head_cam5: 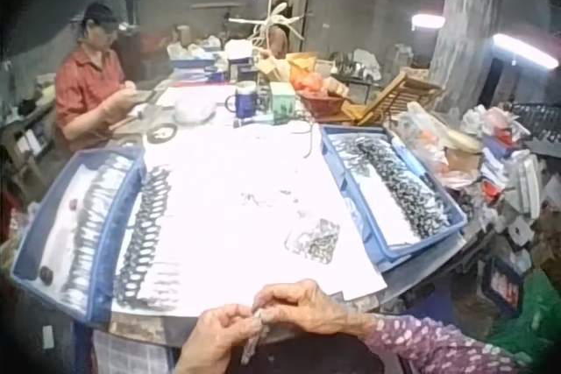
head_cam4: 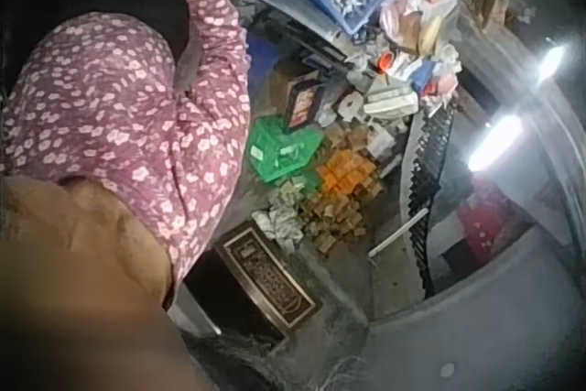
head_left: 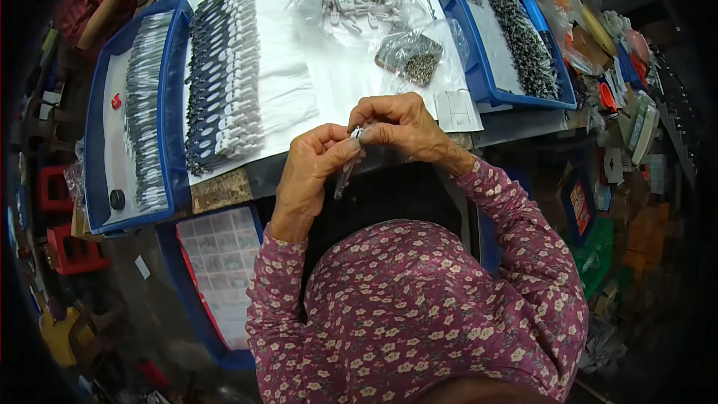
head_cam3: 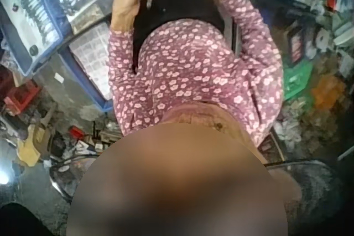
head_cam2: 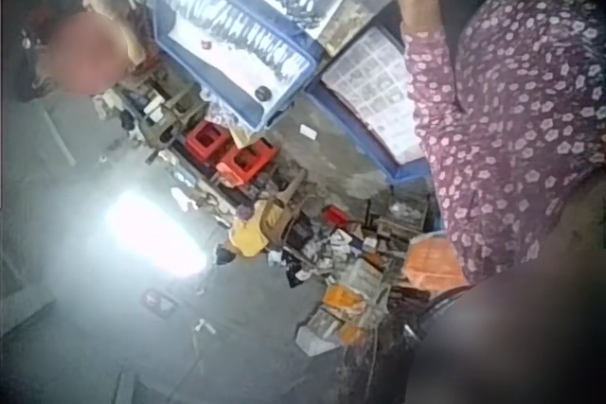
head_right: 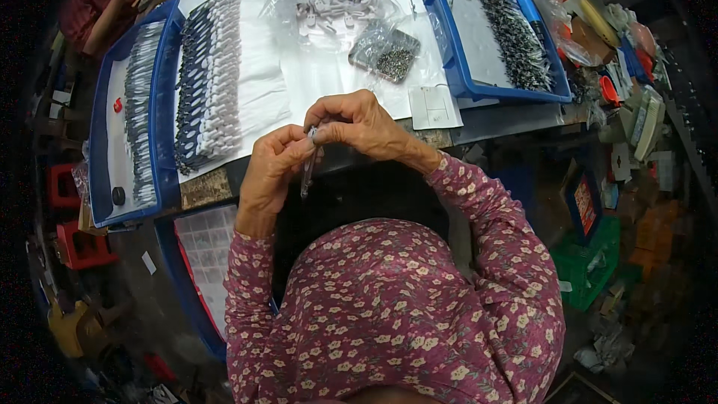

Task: Assembling small metal components into a foldable tool at a manual workstation.

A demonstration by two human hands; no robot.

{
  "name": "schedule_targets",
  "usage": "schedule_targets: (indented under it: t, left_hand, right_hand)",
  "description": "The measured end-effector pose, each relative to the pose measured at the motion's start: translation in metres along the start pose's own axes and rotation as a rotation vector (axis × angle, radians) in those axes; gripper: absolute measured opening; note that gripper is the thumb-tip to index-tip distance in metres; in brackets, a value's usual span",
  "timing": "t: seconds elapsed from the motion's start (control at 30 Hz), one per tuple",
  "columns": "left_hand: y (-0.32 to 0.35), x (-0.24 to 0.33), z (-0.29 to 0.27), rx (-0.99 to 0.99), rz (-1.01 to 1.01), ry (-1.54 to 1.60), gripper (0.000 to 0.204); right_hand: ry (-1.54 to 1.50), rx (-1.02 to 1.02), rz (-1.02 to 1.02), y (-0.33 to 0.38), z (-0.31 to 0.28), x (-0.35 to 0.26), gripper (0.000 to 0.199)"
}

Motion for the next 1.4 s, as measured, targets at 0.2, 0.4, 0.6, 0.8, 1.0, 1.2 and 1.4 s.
schedule_targets:
  t: [0.2, 0.4, 0.6, 0.8, 1.0, 1.2, 1.4]
  left_hand:
    - [0.002, 0.019, 0.013, 0.266, 0.206, -0.305, 0.020]
    - [-0.012, 0.014, 0.007, 0.329, 0.283, -0.402, 0.007]
    - [-0.026, 0.020, -0.005, 0.310, 0.294, -0.664, 0.005]
    - [-0.042, 0.027, -0.011, 0.273, 0.273, -0.758, 0.005]
    - [-0.047, 0.027, -0.009, 0.235, 0.260, -0.740, 0.005]
    - [-0.041, 0.021, -0.008, 0.261, 0.297, -0.683, 0.004]
    - [-0.031, 0.018, -0.008, 0.310, 0.371, -0.681, 0.005]
  right_hand:
    - [-0.024, 0.124, 0.020, -0.009, -0.005, -0.001, 0.017]
    - [-0.111, 0.096, 0.095, -0.020, -0.013, 0.007, 0.017]
    - [-0.066, -0.017, 0.295, -0.039, -0.037, 0.006, 0.017]
    - [0.661, 0.353, 0.045, -0.087, -0.084, 0.010, 0.011]
    - [1.149, 0.505, 0.013, -0.115, -0.098, 0.026, 0.015]
    - [1.261, 0.462, 0.085, -0.121, -0.103, 0.049, 0.018]
    - [1.074, 0.506, -0.076, -0.107, -0.107, 0.031, 0.018]
Point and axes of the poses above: each hand's wrist, its own y-axis away from the middle knuckle, its own z-axis out of the palm, x = y × z, the point moved 4 cm from there along -y, towards the middle knuckle, and after that the axes turned 7 degrees about -x, right-handed, at the moved point
